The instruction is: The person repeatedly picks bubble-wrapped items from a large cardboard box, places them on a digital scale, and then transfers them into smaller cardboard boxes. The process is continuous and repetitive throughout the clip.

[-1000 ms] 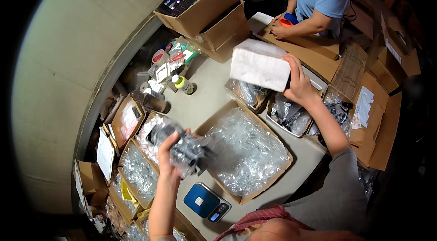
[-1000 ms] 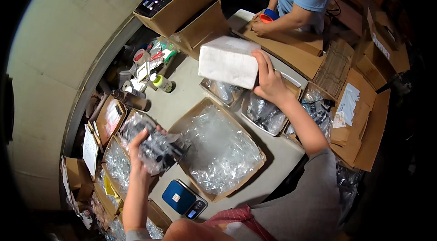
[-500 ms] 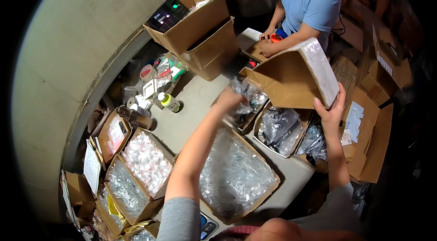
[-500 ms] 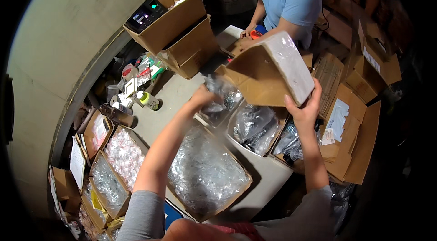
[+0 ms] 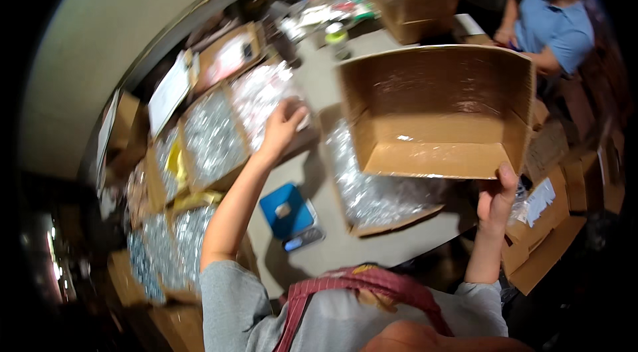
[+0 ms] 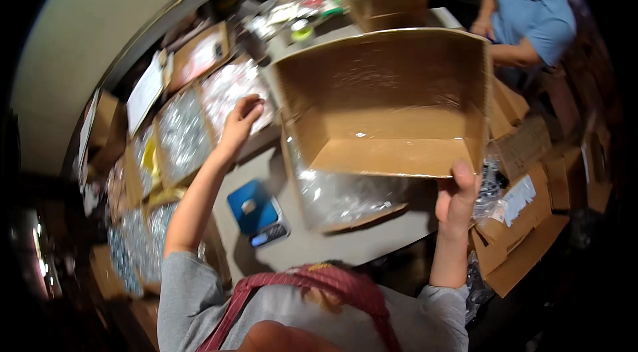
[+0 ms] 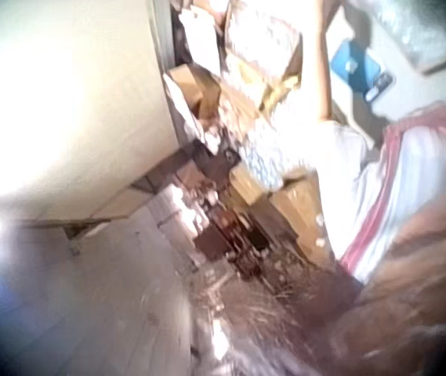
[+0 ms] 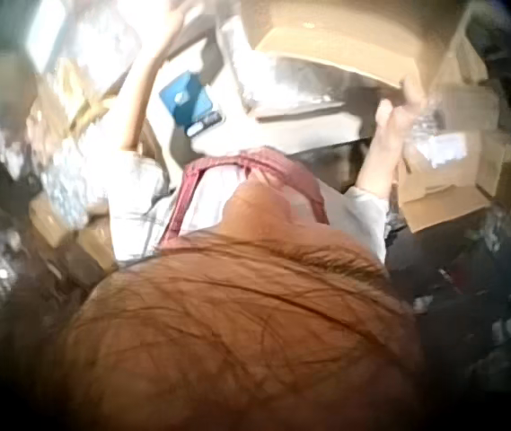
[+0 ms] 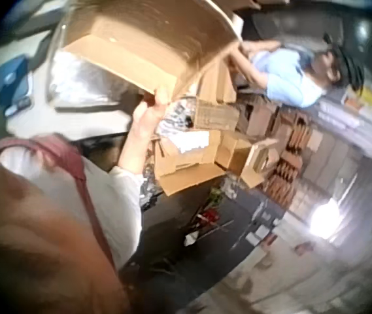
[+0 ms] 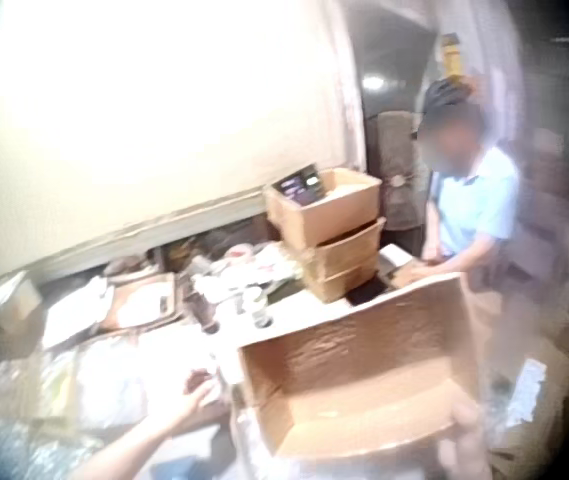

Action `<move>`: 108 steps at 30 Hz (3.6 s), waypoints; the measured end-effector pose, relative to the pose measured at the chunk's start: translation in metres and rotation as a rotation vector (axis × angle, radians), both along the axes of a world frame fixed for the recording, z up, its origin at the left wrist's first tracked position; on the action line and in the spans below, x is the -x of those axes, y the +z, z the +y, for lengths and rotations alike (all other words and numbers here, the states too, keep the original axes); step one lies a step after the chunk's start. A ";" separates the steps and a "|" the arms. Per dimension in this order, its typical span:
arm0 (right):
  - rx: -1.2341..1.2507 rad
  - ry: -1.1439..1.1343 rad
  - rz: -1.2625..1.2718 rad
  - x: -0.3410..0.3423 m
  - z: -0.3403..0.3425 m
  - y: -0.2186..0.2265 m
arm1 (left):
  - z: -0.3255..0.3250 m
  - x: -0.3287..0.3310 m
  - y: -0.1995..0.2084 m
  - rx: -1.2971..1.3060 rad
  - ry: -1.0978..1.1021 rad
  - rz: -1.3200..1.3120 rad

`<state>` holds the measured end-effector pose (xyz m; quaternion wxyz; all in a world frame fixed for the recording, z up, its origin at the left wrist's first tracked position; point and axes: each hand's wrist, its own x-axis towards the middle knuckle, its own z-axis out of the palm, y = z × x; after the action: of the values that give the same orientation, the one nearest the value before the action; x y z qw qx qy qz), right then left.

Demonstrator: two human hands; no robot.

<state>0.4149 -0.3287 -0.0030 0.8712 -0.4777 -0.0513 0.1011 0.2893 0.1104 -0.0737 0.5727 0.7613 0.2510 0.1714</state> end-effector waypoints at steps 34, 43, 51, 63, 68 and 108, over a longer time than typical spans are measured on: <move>0.520 -0.040 0.356 0.326 0.083 -0.262 | 0.472 0.689 -0.042 -0.614 1.399 0.813; 0.627 -0.272 0.239 0.361 0.105 -0.243 | 0.470 0.597 0.013 -0.171 0.914 -0.582; 0.682 -0.264 0.061 0.361 0.111 -0.259 | 0.426 0.422 -0.038 -0.830 0.414 0.388; 0.921 -0.405 0.018 0.373 0.133 -0.237 | 0.424 0.351 -0.003 -0.598 0.395 -0.136; 1.118 -0.481 -0.064 0.369 0.136 -0.238 | 0.400 0.335 0.032 0.044 0.228 -0.109; 0.712 -0.085 0.045 0.354 0.108 -0.222 | 0.170 0.244 0.112 0.239 -0.379 0.075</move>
<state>0.0610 -0.2207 -0.2246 0.6544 -0.7507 0.0262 0.0867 0.0451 0.2807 0.0383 0.6710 0.7276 0.1430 0.0013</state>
